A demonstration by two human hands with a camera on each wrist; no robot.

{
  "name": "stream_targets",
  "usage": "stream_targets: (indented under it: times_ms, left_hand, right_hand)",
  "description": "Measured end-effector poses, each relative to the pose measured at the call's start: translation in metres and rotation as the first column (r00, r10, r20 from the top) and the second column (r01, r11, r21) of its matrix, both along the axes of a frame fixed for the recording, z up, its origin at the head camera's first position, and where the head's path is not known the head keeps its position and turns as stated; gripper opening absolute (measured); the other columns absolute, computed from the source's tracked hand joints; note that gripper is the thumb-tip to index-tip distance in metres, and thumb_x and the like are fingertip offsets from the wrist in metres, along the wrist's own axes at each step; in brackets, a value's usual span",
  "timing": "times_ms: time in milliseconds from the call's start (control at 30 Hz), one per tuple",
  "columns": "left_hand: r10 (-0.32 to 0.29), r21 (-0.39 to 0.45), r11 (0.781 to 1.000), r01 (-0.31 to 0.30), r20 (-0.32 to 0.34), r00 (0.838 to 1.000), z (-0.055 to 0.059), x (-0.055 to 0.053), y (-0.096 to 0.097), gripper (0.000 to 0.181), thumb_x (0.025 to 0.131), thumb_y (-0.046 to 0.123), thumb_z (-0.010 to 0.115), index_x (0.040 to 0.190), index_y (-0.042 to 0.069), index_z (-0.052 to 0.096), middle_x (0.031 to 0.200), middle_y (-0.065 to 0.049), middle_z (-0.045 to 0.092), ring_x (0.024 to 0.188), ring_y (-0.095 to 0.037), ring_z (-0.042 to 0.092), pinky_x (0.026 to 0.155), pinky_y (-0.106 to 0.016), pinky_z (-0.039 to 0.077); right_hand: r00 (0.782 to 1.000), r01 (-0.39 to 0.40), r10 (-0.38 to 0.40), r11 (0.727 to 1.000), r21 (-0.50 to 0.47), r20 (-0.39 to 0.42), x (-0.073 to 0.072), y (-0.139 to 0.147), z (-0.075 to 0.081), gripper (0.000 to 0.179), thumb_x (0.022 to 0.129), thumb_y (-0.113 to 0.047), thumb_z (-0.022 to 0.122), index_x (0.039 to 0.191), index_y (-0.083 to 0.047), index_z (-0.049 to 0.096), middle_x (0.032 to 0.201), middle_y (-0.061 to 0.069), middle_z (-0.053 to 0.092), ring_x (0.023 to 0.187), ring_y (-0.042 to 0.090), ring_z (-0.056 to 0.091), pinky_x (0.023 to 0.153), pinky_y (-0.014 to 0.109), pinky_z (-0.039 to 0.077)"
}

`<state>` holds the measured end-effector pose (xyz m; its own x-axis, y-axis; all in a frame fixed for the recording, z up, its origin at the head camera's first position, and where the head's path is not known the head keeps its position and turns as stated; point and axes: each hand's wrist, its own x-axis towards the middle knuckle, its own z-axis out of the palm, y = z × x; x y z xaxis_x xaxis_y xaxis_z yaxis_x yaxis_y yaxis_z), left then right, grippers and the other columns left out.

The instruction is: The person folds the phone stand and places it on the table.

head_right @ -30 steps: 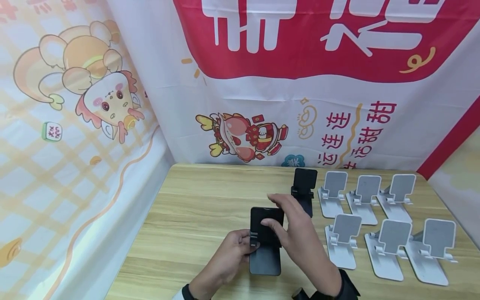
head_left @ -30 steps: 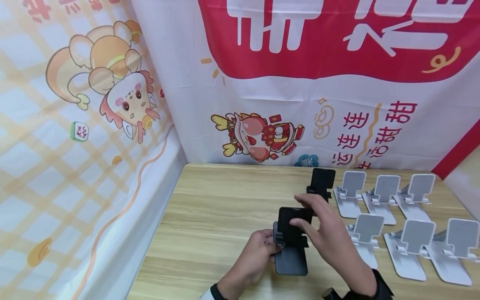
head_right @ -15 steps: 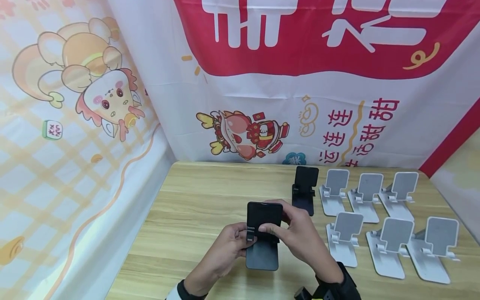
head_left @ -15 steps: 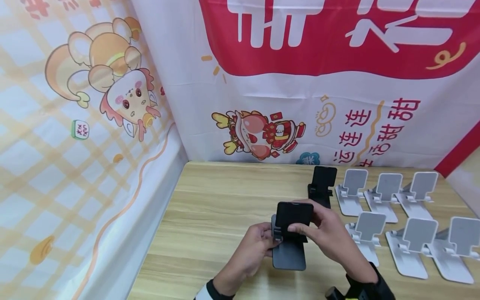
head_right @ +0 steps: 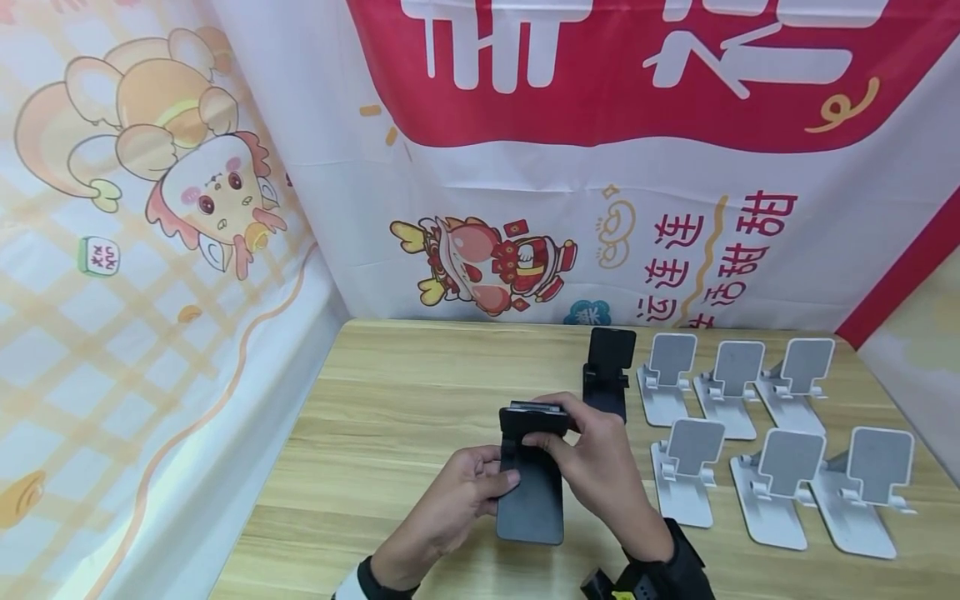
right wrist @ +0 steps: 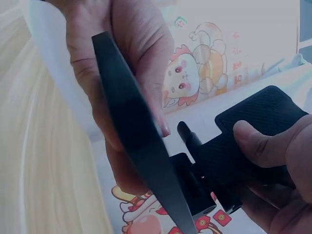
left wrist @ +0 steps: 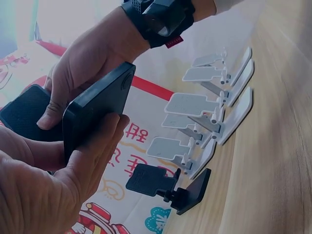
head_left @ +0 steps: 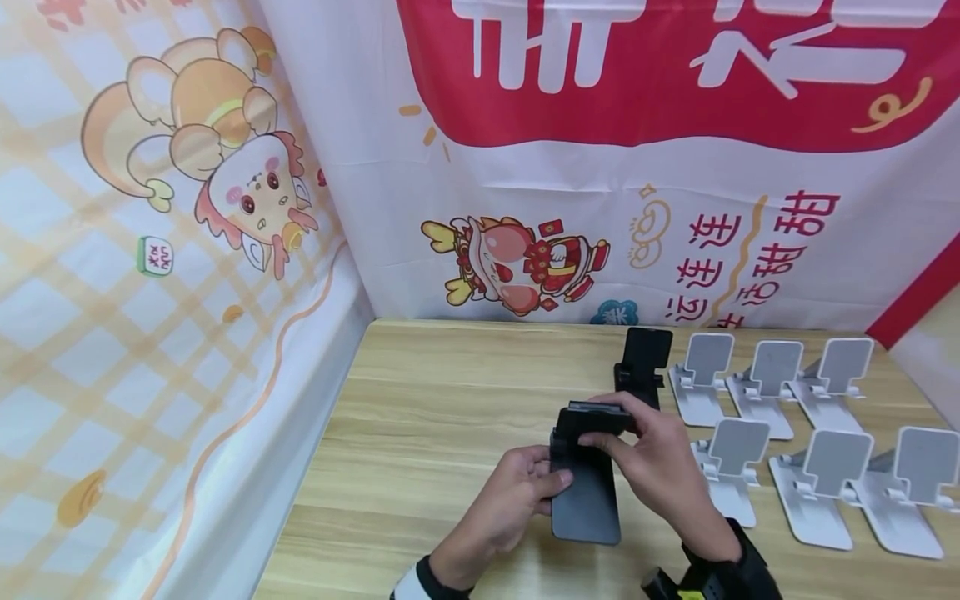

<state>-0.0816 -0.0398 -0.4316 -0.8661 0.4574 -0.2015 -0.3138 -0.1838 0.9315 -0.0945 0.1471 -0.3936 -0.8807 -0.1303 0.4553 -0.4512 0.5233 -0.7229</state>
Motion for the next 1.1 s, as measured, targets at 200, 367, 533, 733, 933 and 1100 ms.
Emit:
stream_targets:
  times_ms: [200,367,533,733,933,1100]
  left_hand:
    - [0.032,-0.029,0.999,-0.032,0.016,0.999,-0.002,-0.005,0.001,0.039,0.092,0.004,0.058,0.127,-0.013,0.052,0.107,-0.021,0.071,0.096,-0.027,0.069,0.077,-0.034,0.059]
    - [0.065,-0.039,0.997,-0.065,-0.01,0.998,-0.005,-0.01,0.0,0.037,0.091,0.003,0.059,0.123,-0.014,0.053,0.103,-0.022,0.071,0.091,-0.027,0.07,0.074,-0.035,0.059]
    - [0.092,-0.066,0.993,-0.094,-0.035,0.995,-0.006,-0.011,-0.002,0.035,0.09,0.003,0.06,0.121,-0.015,0.054,0.098,-0.022,0.072,0.087,-0.027,0.071,0.072,-0.035,0.059]
    - [0.094,-0.091,0.991,-0.097,-0.035,0.995,-0.002,-0.013,-0.007,0.037,0.091,0.004,0.059,0.124,-0.013,0.053,0.1,-0.021,0.072,0.089,-0.027,0.071,0.074,-0.035,0.059]
    - [0.099,-0.114,0.988,-0.104,-0.053,0.994,0.003,-0.014,-0.012,0.033,0.092,0.005,0.059,0.121,-0.012,0.054,0.1,-0.021,0.072,0.089,-0.027,0.071,0.074,-0.036,0.059]
    - [0.101,-0.101,0.989,-0.105,-0.04,0.994,0.007,-0.017,-0.016,0.032,0.095,0.004,0.054,0.123,-0.012,0.055,0.106,-0.02,0.071,0.094,-0.026,0.07,0.077,-0.036,0.059]
  right_hand:
    - [0.997,0.023,-0.019,0.998,0.065,-0.069,-0.002,-0.003,0.005,0.046,0.072,-0.011,0.081,0.115,-0.021,0.066,0.108,-0.007,0.07,0.098,0.009,0.065,0.083,0.032,0.056]
    - [0.951,0.08,-0.032,0.986,0.145,-0.308,0.002,-0.005,0.018,0.056,0.068,-0.005,0.083,0.12,-0.016,0.067,0.117,0.0,0.064,0.108,0.017,0.057,0.092,0.029,0.048]
    - [0.896,0.088,0.017,0.973,0.215,-0.444,0.007,-0.01,0.032,0.039,0.068,0.002,0.081,0.104,-0.011,0.074,0.099,0.001,0.064,0.094,0.017,0.053,0.082,0.024,0.043]
    - [0.908,0.111,0.008,0.959,0.259,-0.418,0.01,-0.012,0.039,0.027,0.07,0.001,0.08,0.094,-0.01,0.075,0.089,-0.002,0.062,0.086,0.012,0.05,0.075,0.019,0.039]
    - [0.896,0.118,0.01,0.959,0.259,-0.443,0.016,-0.014,0.04,0.027,0.064,0.003,0.082,0.087,-0.01,0.076,0.074,-0.007,0.051,0.074,0.008,0.043,0.064,0.018,0.034]
    - [0.873,0.09,0.04,0.966,0.241,-0.486,0.021,-0.021,0.036,0.028,0.061,0.007,0.083,0.081,-0.012,0.077,0.071,-0.009,0.054,0.071,0.007,0.045,0.057,0.022,0.043]
